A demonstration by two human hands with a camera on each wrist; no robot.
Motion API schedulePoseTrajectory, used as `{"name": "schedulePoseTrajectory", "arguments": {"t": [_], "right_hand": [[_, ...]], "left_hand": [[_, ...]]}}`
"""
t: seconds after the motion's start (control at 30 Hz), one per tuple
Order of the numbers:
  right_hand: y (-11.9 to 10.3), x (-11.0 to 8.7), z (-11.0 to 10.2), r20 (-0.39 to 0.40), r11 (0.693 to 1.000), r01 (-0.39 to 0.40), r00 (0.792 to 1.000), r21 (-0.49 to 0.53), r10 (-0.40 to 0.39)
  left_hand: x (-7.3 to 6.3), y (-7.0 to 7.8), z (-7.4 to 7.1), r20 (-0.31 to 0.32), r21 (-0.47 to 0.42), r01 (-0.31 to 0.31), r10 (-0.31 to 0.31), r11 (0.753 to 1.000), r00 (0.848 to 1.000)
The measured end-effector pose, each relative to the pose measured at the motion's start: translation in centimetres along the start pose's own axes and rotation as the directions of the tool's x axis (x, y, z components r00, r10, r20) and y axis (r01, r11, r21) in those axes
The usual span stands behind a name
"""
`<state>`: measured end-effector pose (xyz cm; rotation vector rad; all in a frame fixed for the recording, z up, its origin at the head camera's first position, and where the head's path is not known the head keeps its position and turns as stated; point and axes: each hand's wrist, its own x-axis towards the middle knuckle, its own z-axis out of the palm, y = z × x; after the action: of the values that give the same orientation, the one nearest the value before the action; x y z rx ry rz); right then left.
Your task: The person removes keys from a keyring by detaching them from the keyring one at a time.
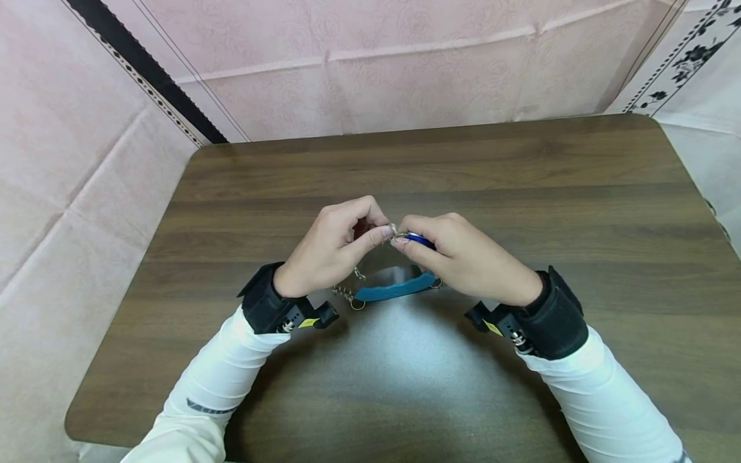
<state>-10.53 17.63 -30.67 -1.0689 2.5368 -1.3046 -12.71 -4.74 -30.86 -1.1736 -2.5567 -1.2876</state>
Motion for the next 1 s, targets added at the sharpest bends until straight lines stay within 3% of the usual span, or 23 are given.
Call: {"name": "schedulePoseTrajectory", "arguments": {"t": [0.3,0.5,0.83,1.0], "right_hand": [[-0.15,-0.04,0.28,-0.002,0.999,0.018,1.000,0.038,-0.018],[-0.13,0.06,0.27,-0.011,1.000,0.007,1.000,0.008,-0.007],[-0.07,0.06,0.25,0.047,1.000,-0.022,0.999,-0.003,0.022],[0.03,-0.03,0.20,0.022,1.000,0.006,1.000,0.008,-0.006]], "left_hand": [[0.06,-0.17,0.00,0.018,0.004,-0.027,0.026,1.000,0.999],[0.03,-0.39,0.12,0.035,0.042,-0.043,0.042,0.998,0.999],[0.04,-0.37,0.35,0.039,0.113,-0.041,0.036,0.993,0.999],[0.08,-0.38,0.42,0.041,0.116,-0.037,0.032,0.993,0.999]]}}
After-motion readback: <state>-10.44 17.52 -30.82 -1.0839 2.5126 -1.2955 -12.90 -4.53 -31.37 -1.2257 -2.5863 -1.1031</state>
